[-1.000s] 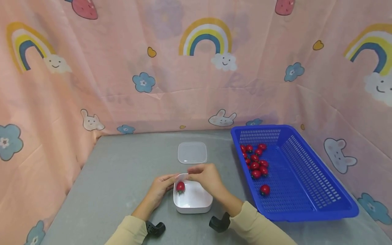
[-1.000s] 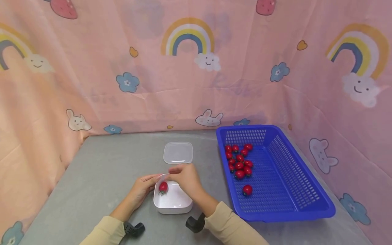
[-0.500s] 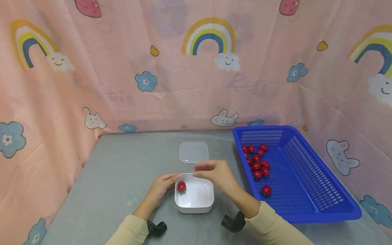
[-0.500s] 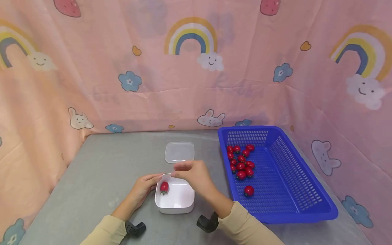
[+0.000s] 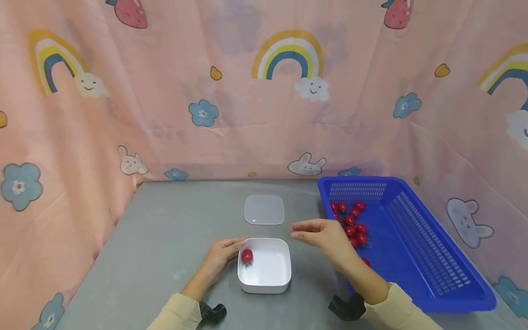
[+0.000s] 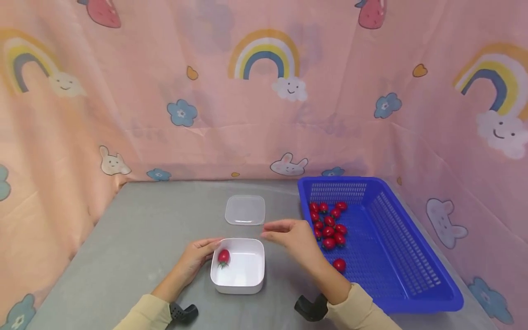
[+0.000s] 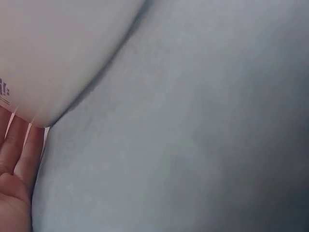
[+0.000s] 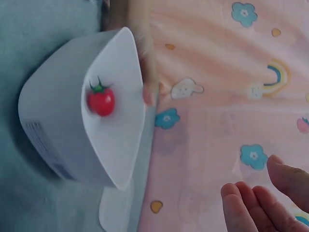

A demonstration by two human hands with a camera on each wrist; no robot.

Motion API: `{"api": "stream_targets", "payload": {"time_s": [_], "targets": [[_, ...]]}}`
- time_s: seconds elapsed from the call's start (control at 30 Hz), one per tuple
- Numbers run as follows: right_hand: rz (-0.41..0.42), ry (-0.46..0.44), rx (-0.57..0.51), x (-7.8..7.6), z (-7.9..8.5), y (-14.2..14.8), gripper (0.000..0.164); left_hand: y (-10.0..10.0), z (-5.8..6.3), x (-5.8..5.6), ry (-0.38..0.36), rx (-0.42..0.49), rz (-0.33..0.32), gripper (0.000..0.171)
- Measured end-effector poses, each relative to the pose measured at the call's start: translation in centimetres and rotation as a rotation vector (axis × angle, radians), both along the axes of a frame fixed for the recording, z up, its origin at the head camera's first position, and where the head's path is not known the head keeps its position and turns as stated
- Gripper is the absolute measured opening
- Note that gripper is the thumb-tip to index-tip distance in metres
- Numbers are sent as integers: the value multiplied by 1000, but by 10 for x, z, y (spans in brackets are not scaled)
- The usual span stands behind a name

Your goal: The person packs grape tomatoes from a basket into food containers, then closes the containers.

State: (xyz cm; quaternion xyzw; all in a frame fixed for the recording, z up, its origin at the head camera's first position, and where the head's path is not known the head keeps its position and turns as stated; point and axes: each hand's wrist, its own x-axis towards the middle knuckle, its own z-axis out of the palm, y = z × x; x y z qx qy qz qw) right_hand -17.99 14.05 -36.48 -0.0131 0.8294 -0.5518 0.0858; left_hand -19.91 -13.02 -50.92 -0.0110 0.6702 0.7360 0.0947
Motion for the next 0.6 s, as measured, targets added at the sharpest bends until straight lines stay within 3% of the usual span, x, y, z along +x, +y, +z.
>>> {"api": "stream_targets", "payload": {"time_s": [0.2, 0.4, 0.6], "targets": [[-37, 11, 21, -3, 11, 32, 44, 5, -4, 1, 22, -22, -19, 38], [-76, -6, 33, -13, 23, 52, 56, 5, -5, 1, 8, -60, 2, 37], [-105, 4, -105, -25, 25, 65, 62, 1, -2, 1, -1, -57, 12, 37]]}}
